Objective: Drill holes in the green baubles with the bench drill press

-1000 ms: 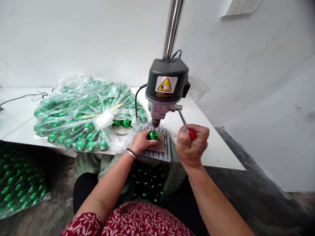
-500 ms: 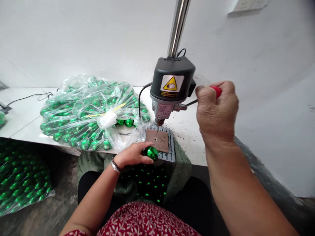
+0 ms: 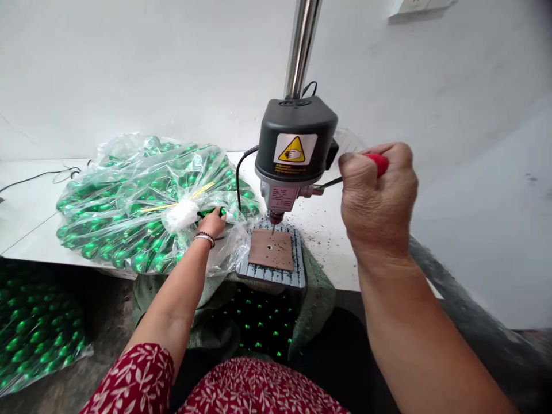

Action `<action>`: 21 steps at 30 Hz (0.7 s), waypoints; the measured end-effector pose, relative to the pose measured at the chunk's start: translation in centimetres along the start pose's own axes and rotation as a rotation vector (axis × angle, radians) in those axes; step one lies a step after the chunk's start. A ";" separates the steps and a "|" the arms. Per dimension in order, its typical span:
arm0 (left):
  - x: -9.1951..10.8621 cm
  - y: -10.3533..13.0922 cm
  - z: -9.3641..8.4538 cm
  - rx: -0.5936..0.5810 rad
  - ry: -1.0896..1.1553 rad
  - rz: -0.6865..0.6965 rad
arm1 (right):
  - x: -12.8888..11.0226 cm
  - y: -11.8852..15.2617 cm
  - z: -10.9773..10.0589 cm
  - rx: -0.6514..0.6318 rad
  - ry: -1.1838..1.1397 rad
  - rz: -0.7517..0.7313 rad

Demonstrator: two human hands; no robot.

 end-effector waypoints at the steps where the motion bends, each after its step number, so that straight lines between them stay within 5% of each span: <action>1: 0.2 -0.1 0.3 -0.009 -0.011 0.021 | -0.1 0.0 0.0 0.006 -0.008 -0.014; 6: 1.4 0.7 0.6 -0.005 -0.042 0.135 | 0.0 0.0 -0.1 0.014 -0.039 -0.050; 10: 0.6 2.7 -1.6 0.036 0.019 0.105 | 0.1 0.1 -0.1 0.017 -0.038 -0.047; 14: -0.3 6.9 -3.3 -0.065 0.627 0.117 | -0.2 0.2 0.0 0.037 -0.045 -0.069; 17: 0.4 10.0 -2.0 -0.291 1.155 0.098 | -0.4 0.2 0.0 0.041 -0.059 -0.073; 21: 2.9 12.3 0.8 -0.534 1.480 0.085 | -0.4 0.2 0.1 0.019 -0.080 -0.069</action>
Point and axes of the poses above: each hand's wrist, its own y-axis away from the middle knuckle, its own z-axis out of the palm, x = y × z, the point moved 8 cm from there along -y, towards the middle knuckle, and after that the axes turned 2 degrees about -y, right-handed, at the moved point
